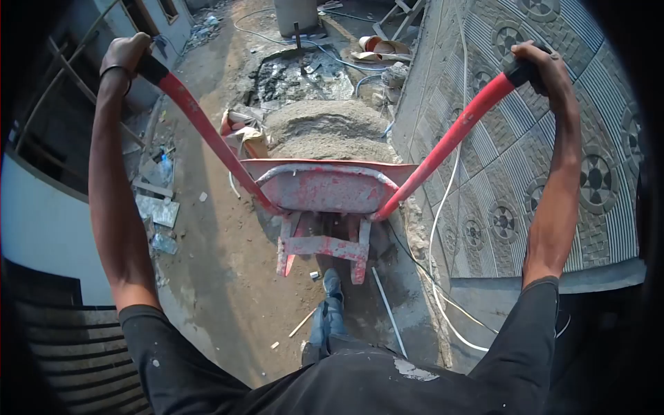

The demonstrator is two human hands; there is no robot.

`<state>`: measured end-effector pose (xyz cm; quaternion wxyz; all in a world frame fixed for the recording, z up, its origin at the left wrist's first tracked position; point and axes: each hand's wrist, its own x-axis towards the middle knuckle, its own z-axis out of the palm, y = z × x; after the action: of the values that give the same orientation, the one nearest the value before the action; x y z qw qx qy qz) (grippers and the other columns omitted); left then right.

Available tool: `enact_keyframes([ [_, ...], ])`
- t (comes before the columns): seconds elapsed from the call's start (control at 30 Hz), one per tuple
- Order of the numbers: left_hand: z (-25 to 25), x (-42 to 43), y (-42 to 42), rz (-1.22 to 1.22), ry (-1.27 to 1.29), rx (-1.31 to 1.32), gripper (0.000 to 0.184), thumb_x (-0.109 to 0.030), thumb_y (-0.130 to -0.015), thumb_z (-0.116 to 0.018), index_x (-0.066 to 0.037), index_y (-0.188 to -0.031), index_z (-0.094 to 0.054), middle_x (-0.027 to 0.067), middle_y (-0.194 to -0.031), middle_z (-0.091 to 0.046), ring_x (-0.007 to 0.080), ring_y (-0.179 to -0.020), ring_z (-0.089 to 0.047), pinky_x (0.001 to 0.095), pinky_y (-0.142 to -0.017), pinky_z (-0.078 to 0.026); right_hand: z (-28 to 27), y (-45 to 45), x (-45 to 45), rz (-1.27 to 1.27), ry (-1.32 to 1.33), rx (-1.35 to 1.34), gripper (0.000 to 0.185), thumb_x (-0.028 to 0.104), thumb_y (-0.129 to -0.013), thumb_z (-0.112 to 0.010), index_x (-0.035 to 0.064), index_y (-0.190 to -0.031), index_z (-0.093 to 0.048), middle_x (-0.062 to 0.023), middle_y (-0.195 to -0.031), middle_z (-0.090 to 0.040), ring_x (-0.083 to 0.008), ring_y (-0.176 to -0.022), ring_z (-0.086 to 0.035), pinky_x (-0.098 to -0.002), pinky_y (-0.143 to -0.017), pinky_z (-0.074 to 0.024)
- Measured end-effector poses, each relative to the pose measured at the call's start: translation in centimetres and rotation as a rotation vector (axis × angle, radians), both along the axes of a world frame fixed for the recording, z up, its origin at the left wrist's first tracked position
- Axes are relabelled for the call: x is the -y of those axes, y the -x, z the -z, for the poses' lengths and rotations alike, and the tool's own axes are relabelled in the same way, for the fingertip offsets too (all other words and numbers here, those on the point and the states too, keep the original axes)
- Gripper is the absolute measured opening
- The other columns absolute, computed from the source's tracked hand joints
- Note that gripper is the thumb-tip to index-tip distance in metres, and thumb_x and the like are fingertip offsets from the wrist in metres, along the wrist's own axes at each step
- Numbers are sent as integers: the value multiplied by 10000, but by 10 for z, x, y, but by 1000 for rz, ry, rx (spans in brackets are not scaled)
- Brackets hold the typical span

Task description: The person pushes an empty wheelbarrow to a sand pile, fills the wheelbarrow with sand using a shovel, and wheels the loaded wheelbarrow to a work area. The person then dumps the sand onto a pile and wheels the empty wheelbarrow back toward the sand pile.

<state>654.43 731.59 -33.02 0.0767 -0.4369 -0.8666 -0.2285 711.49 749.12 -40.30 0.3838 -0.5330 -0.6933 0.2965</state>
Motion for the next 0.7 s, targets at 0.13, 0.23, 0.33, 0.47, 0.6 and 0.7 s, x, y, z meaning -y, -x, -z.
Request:
enact_keyframes([
  [0.13,14,-132,42,-82,-80,-411,455,-451,-697,-480,-71,-873,-658,152,-903,-640,319,-876,-605,382,-753,-458,21,38,-143,296,-114,62,340,454,-666,-638,115,-657,-617,64,-488,-411,-50,-391,-327,-233,-379,-223],
  [0.23,24,-118,58,-22,-97,-343,434,-464,-686,-499,-95,-850,-659,122,-824,-648,289,-797,-618,373,-709,-455,25,50,-101,188,-162,-73,349,469,-642,-646,125,-597,-610,63,-473,-389,-58,-367,-293,-235,-371,-215],
  [0.33,17,-103,43,-13,54,-316,490,-515,-719,-488,-97,-910,-657,163,-952,-632,338,-941,-588,396,-784,-459,25,41,-91,274,-98,5,334,448,-649,-639,121,-591,-605,62,-476,-391,-58,-378,-310,-235,-377,-217],
  [0.47,17,-72,11,-37,-12,-333,469,-513,-725,-496,-103,-891,-655,165,-921,-635,347,-908,-590,398,-779,-454,31,22,-69,252,-176,-9,337,432,-662,-642,106,-595,-598,57,-485,-414,-55,-394,-340,-235,-381,-233],
  [0.6,16,-12,-31,-93,-80,-285,435,-481,-715,-533,-100,-891,-646,162,-846,-642,347,-893,-594,394,-762,-450,35,-6,-14,168,-257,-93,284,345,-708,-633,73,-632,-603,37,-541,-474,-57,-452,-407,-222,-425,-296],
  [0.7,20,36,-52,-182,-137,-288,433,-482,-715,-532,-109,-908,-636,146,-840,-647,343,-870,-600,396,-749,-450,52,-18,23,2,-286,-312,221,264,-745,-599,47,-703,-600,-19,-662,-540,-85,-567,-493,-228,-515,-379],
])
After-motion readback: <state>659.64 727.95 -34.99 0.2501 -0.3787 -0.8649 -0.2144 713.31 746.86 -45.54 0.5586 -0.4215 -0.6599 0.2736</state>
